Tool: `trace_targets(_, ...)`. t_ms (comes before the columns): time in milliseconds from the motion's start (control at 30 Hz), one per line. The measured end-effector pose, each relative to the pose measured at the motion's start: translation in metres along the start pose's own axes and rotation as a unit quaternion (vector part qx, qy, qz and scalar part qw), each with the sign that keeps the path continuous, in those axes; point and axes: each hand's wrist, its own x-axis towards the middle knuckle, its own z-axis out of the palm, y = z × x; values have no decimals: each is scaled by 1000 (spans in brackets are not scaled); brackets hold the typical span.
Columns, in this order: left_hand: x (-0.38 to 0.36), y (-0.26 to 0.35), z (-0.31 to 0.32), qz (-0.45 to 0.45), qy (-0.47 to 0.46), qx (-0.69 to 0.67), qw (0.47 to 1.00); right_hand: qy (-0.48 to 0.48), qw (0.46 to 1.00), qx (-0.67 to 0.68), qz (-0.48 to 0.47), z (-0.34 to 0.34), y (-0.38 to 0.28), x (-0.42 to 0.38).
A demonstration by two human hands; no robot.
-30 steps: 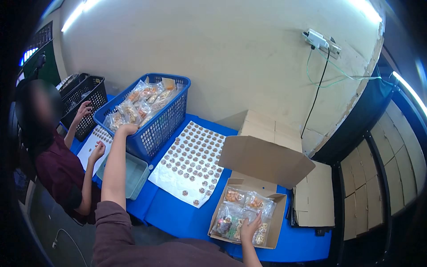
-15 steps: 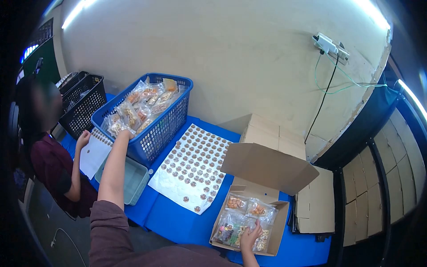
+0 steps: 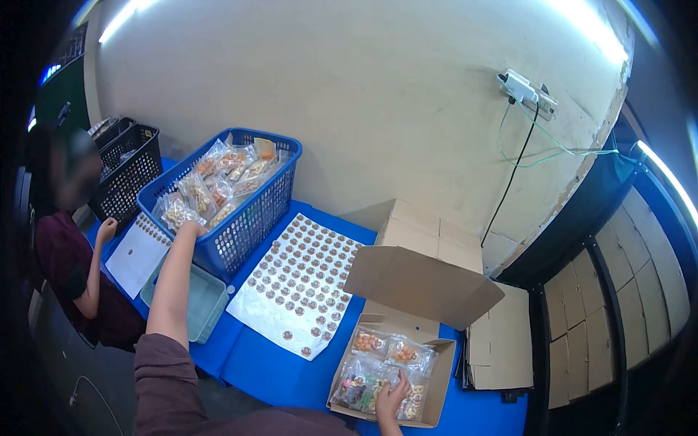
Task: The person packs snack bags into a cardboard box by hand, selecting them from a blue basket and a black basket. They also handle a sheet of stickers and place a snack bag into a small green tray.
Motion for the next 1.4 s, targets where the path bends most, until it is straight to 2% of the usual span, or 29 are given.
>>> trace_targets(67, -1, 7, -1, -4, 14, 6, 1000, -3, 1000, 5, 5, 2, 10, 8)
trace_targets(133, -2, 21, -1, -24, 24, 28, 999, 29, 999, -3, -30, 15, 40, 6)
trace_targets(167, -3, 15, -3, -45, 25, 44, 998, 9, 1000, 8, -21, 17, 27, -4)
trace_targets(233, -7, 11, 0, -71, 24, 53, 996, 111, 989, 77, 50, -6, -18, 8)
trace_targets(367, -2, 11, 2, -58, 29, 58, 996, 173, 983, 24, 64, -8, -15, 8)
trace_targets(433, 1, 14, -4, -49, 41, 60, 996, 172, 976, 76, 111, -11, -22, 5)
trace_targets(533, 2, 11, -2, -40, 46, 66, 996, 195, 970, 90, 111, -10, -24, 1)
trace_targets(667, 0, 4, 1, -34, 53, 72, 995, 186, 962, 142, 138, -17, -44, 0)
trace_targets(767, 0, -2, 1, -42, 65, 79, 994, 189, 961, 155, 132, -14, -30, 3)
trace_targets(833, -11, -10, 13, -51, 84, 94, 991, 221, 975, 3, 32, -2, 4, 4)
trace_targets(867, -10, -4, 14, -57, 90, 102, 989, 190, 975, 73, 94, -4, -2, 3)
trace_targets(967, -11, -2, 14, -63, 103, 111, 986, 183, 968, 140, 95, -12, -30, 1)
trace_targets(1100, 9, -15, 15, -58, 94, 86, 990, 181, 979, 69, 65, -11, -24, 1)
trace_targets(1167, 13, -18, 15, -5, 182, 126, 975, 170, 982, -80, 17, -13, -26, 1)
trace_targets(1400, 9, -16, 11, 36, 281, 92, 955, 166, 985, 4, 40, -13, -33, 0)
